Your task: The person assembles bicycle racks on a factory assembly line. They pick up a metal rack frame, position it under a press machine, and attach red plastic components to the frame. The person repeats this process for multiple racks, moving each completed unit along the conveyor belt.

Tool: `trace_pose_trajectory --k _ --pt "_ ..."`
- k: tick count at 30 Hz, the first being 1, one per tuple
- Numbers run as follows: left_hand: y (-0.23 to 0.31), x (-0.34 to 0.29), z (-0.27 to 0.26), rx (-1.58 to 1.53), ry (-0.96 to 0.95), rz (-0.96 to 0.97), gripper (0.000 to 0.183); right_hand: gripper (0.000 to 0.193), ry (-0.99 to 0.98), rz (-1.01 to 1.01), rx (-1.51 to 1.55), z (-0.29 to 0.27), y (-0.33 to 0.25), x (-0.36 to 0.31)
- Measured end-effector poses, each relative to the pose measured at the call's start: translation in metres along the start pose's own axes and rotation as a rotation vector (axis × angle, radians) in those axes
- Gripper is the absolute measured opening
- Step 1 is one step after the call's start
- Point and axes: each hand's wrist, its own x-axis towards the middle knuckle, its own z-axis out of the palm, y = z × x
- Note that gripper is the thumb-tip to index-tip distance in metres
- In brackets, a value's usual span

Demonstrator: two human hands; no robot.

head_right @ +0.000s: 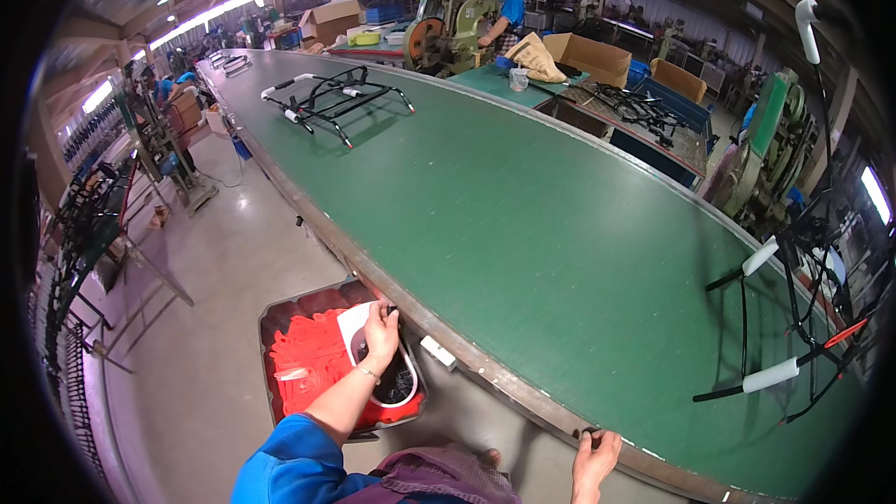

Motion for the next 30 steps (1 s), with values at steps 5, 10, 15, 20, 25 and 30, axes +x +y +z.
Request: trace_pose_trajectory --k 5,10,15,20,25,30 --pt "0.018 0.026 0.055 0.009 0.040 0.112 0.022 0.018 0.080 0.003 -0.043 -0.003 0.012 0.019" --pt "0.045 0.020 0.097 0.360 -0.025 0.181 0.022 0.022 0.169 0.060 -0.157 -0.002 0.031 0.031" --pt "0.044 0.018 0.089 0.389 -0.027 0.238 0.021 0.030 0.303 -0.002 -0.181 0.020 0.043 0.058" --pt "0.015 0.027 0.103 0.457 -0.024 0.412 0.023 0.038 0.274 0.017 -0.243 0.028 0.056 0.058" --pt "0.012 0.024 0.108 0.495 -0.051 0.427 0.020 0.038 0.195 0.072 -0.225 0.024 0.062 0.054" --pt "0.020 0.025 0.100 0.542 -0.036 0.400 0.020 0.036 0.197 0.039 -0.183 0.033 0.062 0.053"
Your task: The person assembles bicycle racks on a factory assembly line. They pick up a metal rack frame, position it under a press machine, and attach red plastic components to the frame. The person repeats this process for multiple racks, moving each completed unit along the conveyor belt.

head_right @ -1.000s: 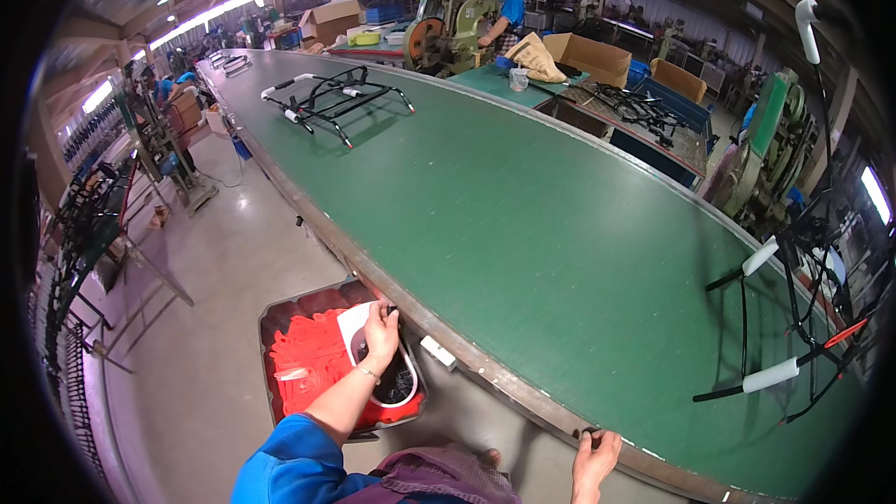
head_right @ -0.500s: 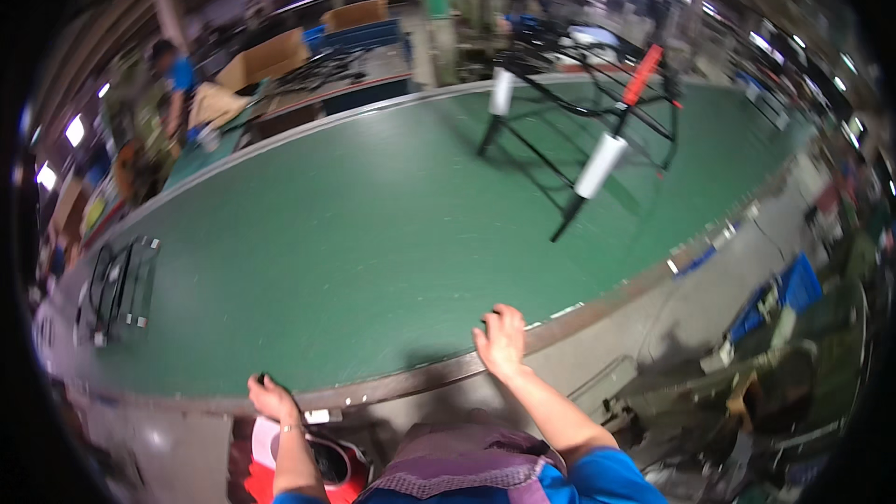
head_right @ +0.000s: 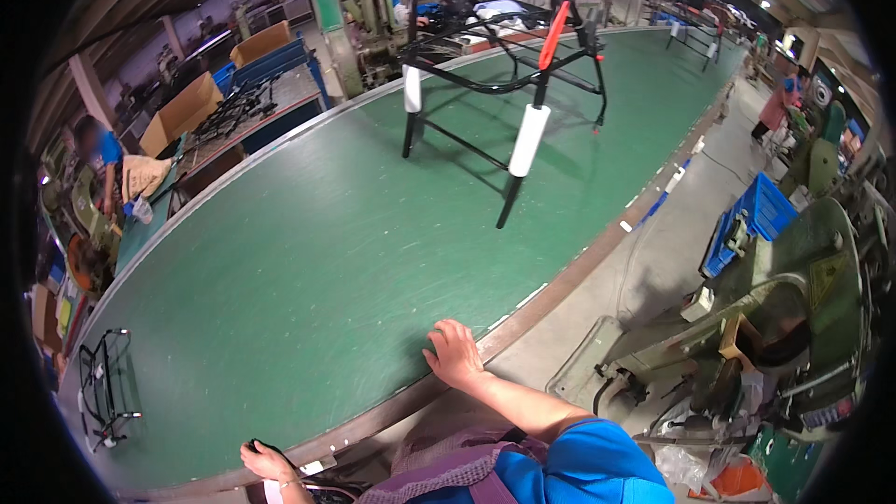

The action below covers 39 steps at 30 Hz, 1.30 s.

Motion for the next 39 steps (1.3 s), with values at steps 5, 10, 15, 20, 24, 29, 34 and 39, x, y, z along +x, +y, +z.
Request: trace_pose_trajectory --k 5,10,15,20,24,29,34,39 --pt "0.002 -0.002 0.000 -0.074 0.061 0.004 0.016 0.034 -0.050 -0.027 0.019 -0.006 -0.006 0.003" --pt "0.015 -0.001 0.003 -0.067 0.078 -0.014 0.018 0.037 -0.061 -0.094 0.000 -0.005 -0.002 0.001" --pt "0.008 -0.002 0.002 -0.034 0.058 -0.060 0.018 0.038 -0.068 -0.119 0.019 -0.002 -0.004 0.000" --pt "0.012 -0.005 -0.008 -0.030 0.054 -0.100 0.019 0.034 -0.082 -0.142 0.042 0.001 0.001 -0.002" --pt "0.018 -0.003 -0.005 -0.026 0.037 -0.156 0.019 0.031 -0.102 -0.106 0.057 -0.004 -0.005 -0.001" --pt "0.018 0.000 -0.007 -0.028 0.030 -0.175 0.018 0.028 -0.092 -0.100 0.080 -0.010 -0.013 0.002" --pt "0.020 0.001 -0.009 -0.022 0.046 -0.177 0.018 0.021 0.040 -0.219 0.005 -0.006 -0.007 0.007" --pt "0.023 0.002 -0.011 -0.015 0.043 -0.195 0.019 0.026 -0.091 -0.097 0.086 -0.006 -0.009 0.001"
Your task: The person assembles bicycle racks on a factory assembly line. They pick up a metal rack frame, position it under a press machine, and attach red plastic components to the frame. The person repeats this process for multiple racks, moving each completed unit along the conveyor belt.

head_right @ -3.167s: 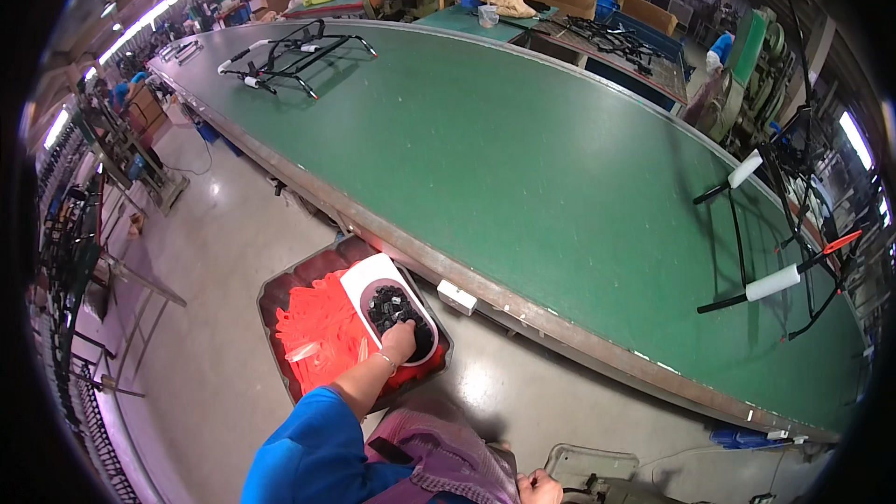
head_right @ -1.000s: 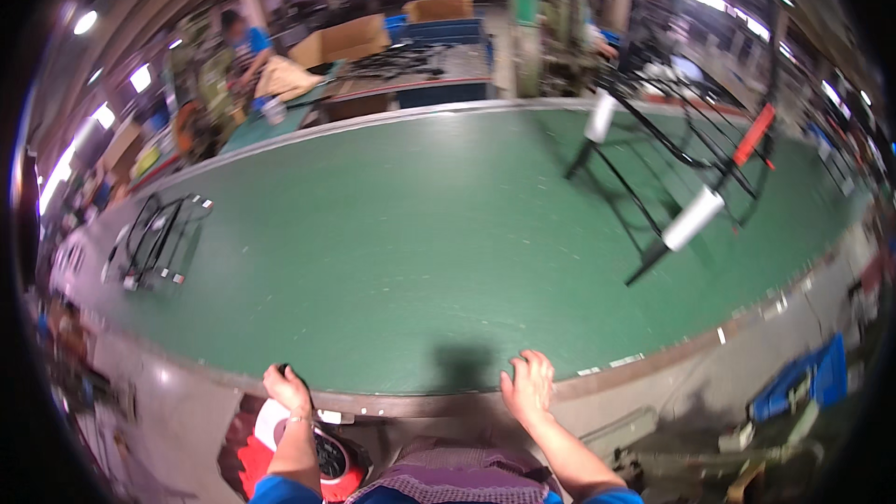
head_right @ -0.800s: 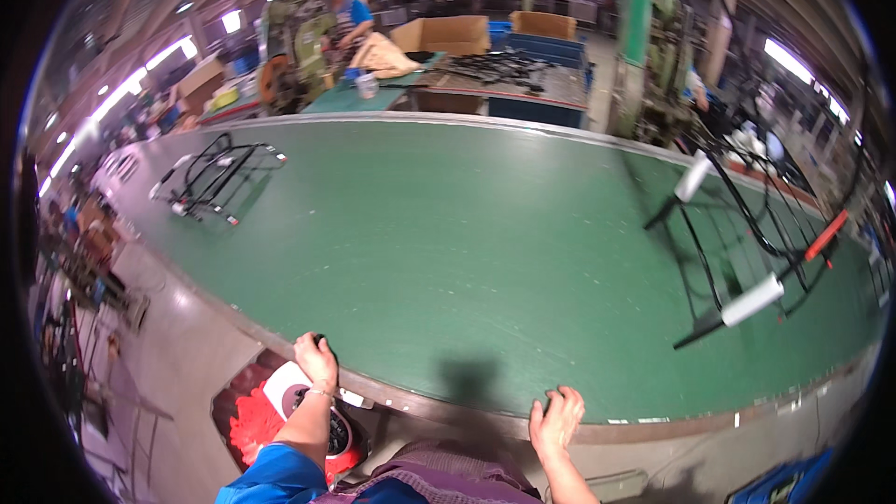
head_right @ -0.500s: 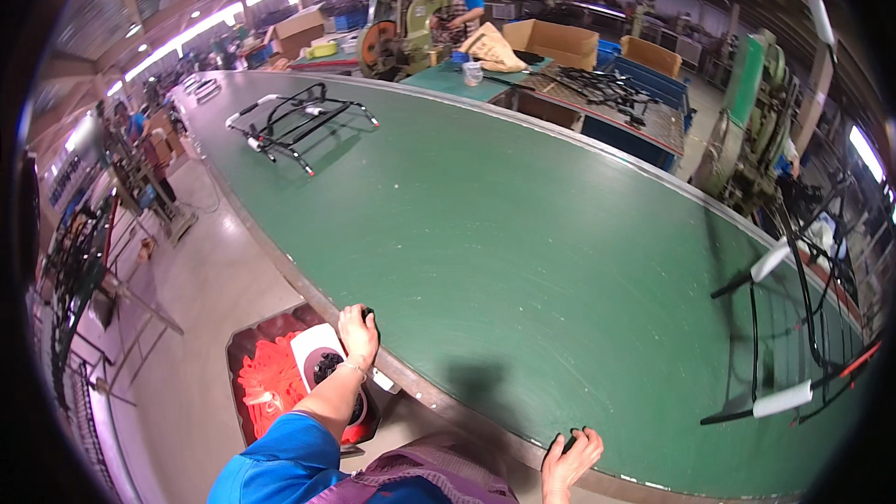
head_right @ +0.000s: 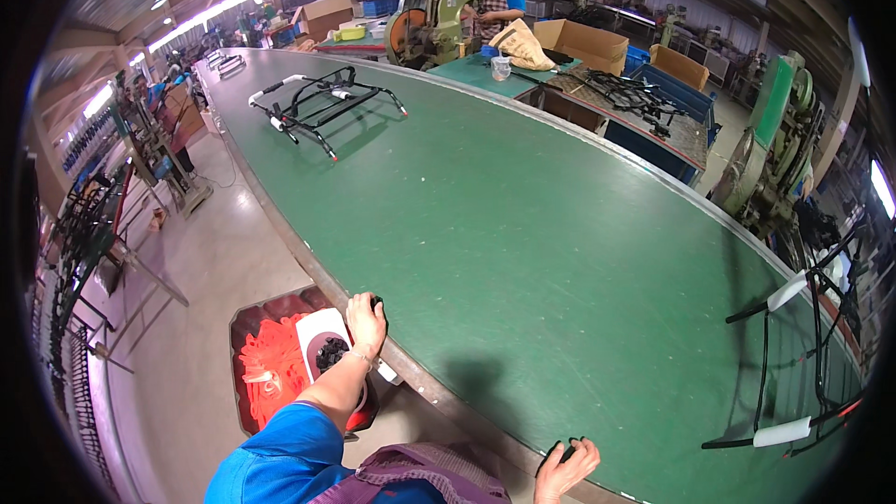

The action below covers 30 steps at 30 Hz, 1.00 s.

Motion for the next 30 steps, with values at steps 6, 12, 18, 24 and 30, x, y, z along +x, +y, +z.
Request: trace_pose_trajectory --k 6,12,18,24,30 --pt "-0.004 0.001 0.000 -0.009 0.013 0.004 0.020 0.021 0.097 -0.118 -0.035 -0.001 0.000 0.007" --pt "-0.008 0.001 0.000 0.000 -0.020 0.006 0.020 0.021 0.115 -0.131 -0.083 0.001 -0.002 0.005" --pt "-0.009 0.004 0.000 -0.053 -0.019 0.025 0.019 0.021 0.078 -0.011 -0.106 0.001 -0.012 0.005" --pt "-0.019 0.009 0.001 -0.207 -0.072 -0.065 0.023 0.024 0.036 0.013 -0.119 0.014 -0.024 0.018" --pt "-0.077 0.068 0.002 -0.314 0.011 -0.040 0.023 0.024 -0.136 -0.118 0.169 0.079 -0.107 0.051"
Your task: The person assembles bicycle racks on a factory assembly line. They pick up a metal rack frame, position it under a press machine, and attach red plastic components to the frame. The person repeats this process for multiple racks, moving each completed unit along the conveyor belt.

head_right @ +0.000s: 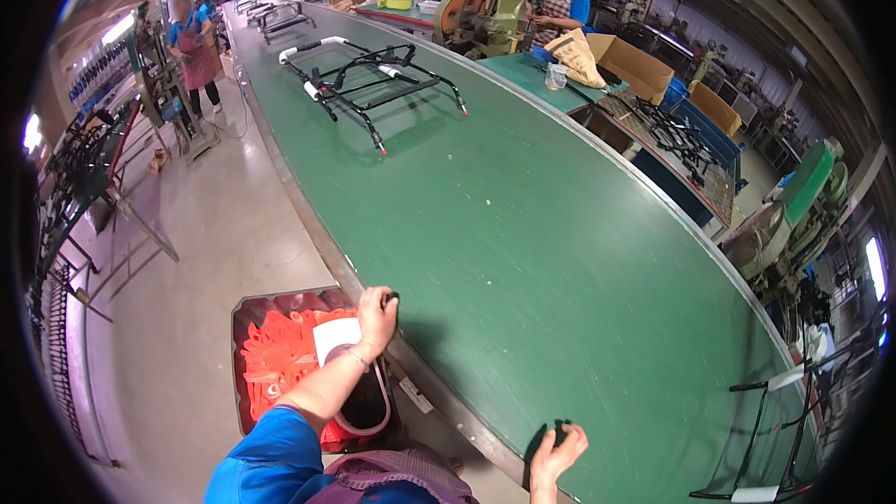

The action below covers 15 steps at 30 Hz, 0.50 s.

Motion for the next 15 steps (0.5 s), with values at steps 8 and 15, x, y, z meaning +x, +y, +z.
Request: trace_pose_trajectory --k 8,15 --pt "-0.068 0.086 -0.015 0.211 0.031 0.063 0.019 0.027 -0.283 -0.371 0.189 0.153 -0.130 0.117" --pt "-0.067 0.090 -0.019 0.140 0.012 0.079 0.017 0.032 -0.463 -0.646 0.280 0.338 -0.263 0.215"
